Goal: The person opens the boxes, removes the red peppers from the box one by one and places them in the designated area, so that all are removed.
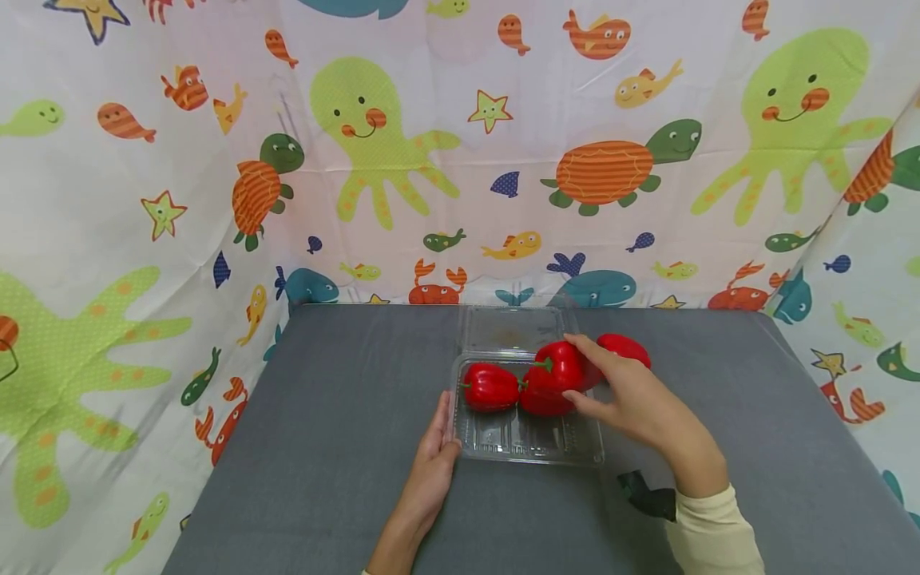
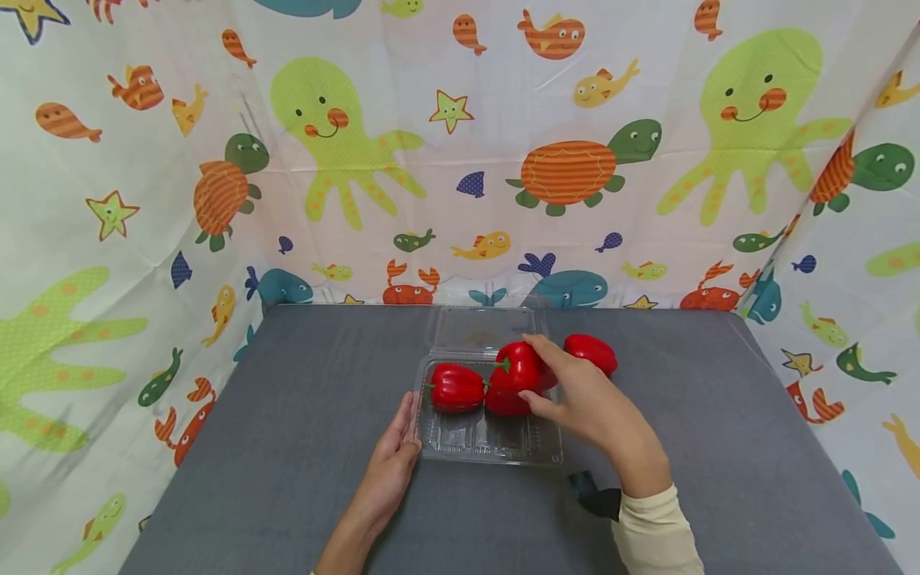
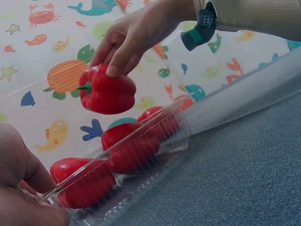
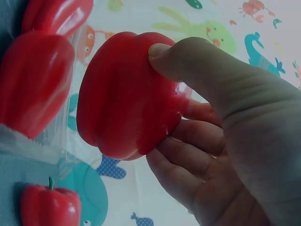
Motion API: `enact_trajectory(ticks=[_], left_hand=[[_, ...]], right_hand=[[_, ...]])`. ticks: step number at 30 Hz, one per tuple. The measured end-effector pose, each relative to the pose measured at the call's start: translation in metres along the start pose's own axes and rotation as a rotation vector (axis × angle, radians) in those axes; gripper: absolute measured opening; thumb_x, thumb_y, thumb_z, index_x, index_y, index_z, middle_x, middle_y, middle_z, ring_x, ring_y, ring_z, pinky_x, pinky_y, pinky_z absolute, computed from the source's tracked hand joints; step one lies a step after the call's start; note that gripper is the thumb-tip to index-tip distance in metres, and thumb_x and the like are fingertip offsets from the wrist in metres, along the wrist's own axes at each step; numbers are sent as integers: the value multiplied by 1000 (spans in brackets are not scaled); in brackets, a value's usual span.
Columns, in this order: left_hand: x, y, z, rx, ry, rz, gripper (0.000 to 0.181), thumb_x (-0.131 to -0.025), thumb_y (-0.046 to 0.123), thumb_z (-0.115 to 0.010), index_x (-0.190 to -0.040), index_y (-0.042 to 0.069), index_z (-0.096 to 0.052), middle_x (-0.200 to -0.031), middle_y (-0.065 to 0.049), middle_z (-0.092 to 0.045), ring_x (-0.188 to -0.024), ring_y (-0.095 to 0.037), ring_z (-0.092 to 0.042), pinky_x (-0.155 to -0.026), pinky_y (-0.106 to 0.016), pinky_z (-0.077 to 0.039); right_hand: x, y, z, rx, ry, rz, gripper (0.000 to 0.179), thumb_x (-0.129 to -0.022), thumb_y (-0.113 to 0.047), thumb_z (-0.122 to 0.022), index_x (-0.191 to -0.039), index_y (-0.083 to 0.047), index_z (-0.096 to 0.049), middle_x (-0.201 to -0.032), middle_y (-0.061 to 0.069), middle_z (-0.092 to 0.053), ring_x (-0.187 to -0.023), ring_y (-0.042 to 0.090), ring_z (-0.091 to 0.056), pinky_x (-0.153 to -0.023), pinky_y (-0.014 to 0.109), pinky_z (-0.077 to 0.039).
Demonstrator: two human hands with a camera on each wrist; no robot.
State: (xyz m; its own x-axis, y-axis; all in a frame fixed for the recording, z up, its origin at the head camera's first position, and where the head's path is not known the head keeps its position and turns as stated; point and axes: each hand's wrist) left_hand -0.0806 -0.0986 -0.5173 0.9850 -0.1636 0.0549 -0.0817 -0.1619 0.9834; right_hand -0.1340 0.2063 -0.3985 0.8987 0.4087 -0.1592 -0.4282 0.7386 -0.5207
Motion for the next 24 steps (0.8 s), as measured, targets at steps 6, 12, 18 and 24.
enact_trajectory(ticks=[6, 12, 18, 24], left_hand=[[0, 2, -1, 12, -5, 10, 77, -101, -10, -34, -170, 8, -4, -178, -2, -6, -162, -14, -3, -125, -24, -11], [1, 1, 0, 8, -12, -7, 77, -101, -10, -34, -170, 8, -4, -178, -4, -6, -163, -17, -2, -126, -27, -9], [2, 0, 0, 3, -10, -11, 77, -101, -11, -34, -171, 8, -5, -178, -4, -7, -163, -18, -2, -128, -32, -9], [1, 1, 0, 22, -5, 7, 78, -102, -10, -34, -171, 9, -4, -178, -2, -7, -162, -14, -2, -125, -24, -11]], right_hand=[[3, 9, 6, 4, 21, -26, 87, -86, -25, -89, -160, -13, -45, -142, 18, -63, -116, 38, -67, -79, 49, -66], [6, 16, 14, 18, 40, -30, 85, -88, -22, -87, -160, -9, -44, -140, 21, -65, -111, 39, -71, -80, 51, -66], [10, 24, 22, 29, 68, -30, 85, -87, -19, -88, -159, -7, -44, -136, 23, -67, -108, 40, -71, -79, 53, -65], [14, 33, 30, 53, 93, -64, 89, -86, -24, -89, -161, -8, -42, -139, 26, -64, -112, 45, -68, -80, 56, -65]])
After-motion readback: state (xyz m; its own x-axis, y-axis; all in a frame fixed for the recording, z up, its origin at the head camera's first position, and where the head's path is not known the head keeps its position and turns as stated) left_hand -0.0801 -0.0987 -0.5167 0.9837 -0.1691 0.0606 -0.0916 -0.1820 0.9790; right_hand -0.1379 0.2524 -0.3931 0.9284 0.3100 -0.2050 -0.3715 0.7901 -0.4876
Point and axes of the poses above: each hand's wrist, its own x-axis away from the middle knuckle, its own z-axis out of the back of the hand, y = z × x
